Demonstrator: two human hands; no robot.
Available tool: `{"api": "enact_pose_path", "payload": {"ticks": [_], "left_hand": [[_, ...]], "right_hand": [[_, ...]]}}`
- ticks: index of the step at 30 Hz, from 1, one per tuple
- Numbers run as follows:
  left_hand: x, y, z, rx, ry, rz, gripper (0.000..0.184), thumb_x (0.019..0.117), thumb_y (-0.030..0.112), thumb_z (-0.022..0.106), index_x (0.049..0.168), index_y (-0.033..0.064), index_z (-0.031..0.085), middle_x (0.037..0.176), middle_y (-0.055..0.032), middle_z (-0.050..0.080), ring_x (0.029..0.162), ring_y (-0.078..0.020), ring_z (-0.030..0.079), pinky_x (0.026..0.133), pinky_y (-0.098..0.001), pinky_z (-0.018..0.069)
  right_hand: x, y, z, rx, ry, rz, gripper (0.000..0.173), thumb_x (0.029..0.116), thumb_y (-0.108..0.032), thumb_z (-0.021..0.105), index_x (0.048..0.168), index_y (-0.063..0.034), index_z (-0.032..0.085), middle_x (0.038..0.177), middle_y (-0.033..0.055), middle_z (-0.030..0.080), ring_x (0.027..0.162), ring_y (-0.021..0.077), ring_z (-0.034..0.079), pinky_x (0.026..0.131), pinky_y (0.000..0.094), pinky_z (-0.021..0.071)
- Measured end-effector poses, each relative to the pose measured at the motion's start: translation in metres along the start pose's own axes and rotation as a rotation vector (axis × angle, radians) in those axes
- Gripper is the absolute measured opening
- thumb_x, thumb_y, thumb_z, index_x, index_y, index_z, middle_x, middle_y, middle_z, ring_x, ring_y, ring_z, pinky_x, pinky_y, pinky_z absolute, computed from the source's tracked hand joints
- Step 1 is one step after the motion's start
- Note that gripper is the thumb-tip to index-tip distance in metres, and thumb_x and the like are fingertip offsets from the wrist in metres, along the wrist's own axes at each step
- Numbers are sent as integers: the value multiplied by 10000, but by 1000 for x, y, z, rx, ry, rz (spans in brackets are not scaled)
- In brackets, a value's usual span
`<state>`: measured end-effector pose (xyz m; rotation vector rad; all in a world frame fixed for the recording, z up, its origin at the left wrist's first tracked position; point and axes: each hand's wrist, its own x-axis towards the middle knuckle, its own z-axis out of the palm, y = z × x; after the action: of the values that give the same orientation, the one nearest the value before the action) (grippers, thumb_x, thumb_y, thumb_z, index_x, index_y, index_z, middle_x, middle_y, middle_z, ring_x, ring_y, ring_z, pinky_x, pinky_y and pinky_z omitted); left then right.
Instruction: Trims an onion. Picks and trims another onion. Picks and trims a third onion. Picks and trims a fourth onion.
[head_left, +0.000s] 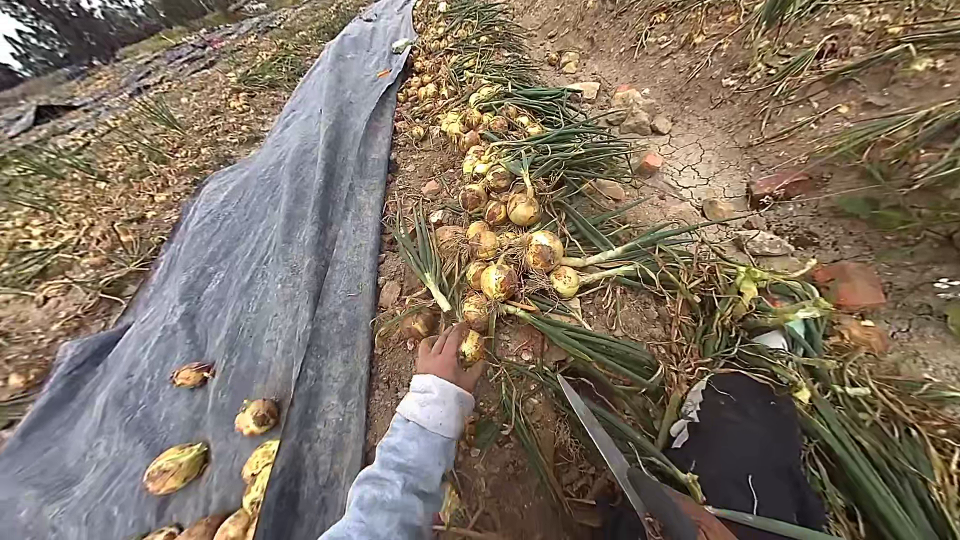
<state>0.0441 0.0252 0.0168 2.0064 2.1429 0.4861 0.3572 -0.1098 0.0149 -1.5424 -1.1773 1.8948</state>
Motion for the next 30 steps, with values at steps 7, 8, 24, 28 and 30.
{"api": "enact_pose_path", "payload": {"ticks": [7, 8, 24, 28, 30], "left_hand": [[-80, 91, -17, -1292, 105, 218, 698, 800, 402, 842, 1338, 25, 606, 1205, -12, 735, 1037, -75, 721, 880, -288, 619], [-90, 101, -11, -1427, -2, 256, 675, 831, 424, 815, 1358, 60, 602, 1217, 18, 735, 1064, -65, 711, 915, -288, 605], [-140, 129, 26, -920, -366, 309, 706, 720, 30, 844, 1321, -186, 544, 1324, -333, 602, 1180, -347, 667, 1008, -405, 556], [-129, 138, 46, -747, -243, 208, 684, 703, 11, 843, 1314, -152, 584, 1334, -329, 609, 1222, -392, 645, 1061, -440, 518], [-111, 120, 48, -682, -388, -97, 742, 782, 79, 838, 1426, -84, 507, 1386, -276, 591, 1274, -350, 612, 1119, -435, 467]], "right_hand": [[-9, -9, 1, -179, -68, -79, 416, 988, -400, 528, 1086, -4, 607, 779, 28, 570, 653, 119, 555, 641, 351, 494], [-11, -9, 0, -88, -17, -134, 468, 950, -480, 547, 1091, -36, 590, 759, -19, 559, 624, 80, 546, 606, 306, 491], [-26, -7, 1, 375, 175, -116, 179, 1036, -194, 438, 941, -150, 582, 576, -99, 517, 442, 1, 449, 443, 168, 406], [-17, -2, 2, 401, 198, -25, 411, 1086, -129, 206, 788, -162, 487, 516, -95, 477, 402, 11, 414, 406, 172, 367], [-19, -4, 6, 364, 169, 6, 404, 1077, -140, 181, 800, -163, 474, 521, -101, 467, 403, 9, 412, 400, 174, 363]]}}
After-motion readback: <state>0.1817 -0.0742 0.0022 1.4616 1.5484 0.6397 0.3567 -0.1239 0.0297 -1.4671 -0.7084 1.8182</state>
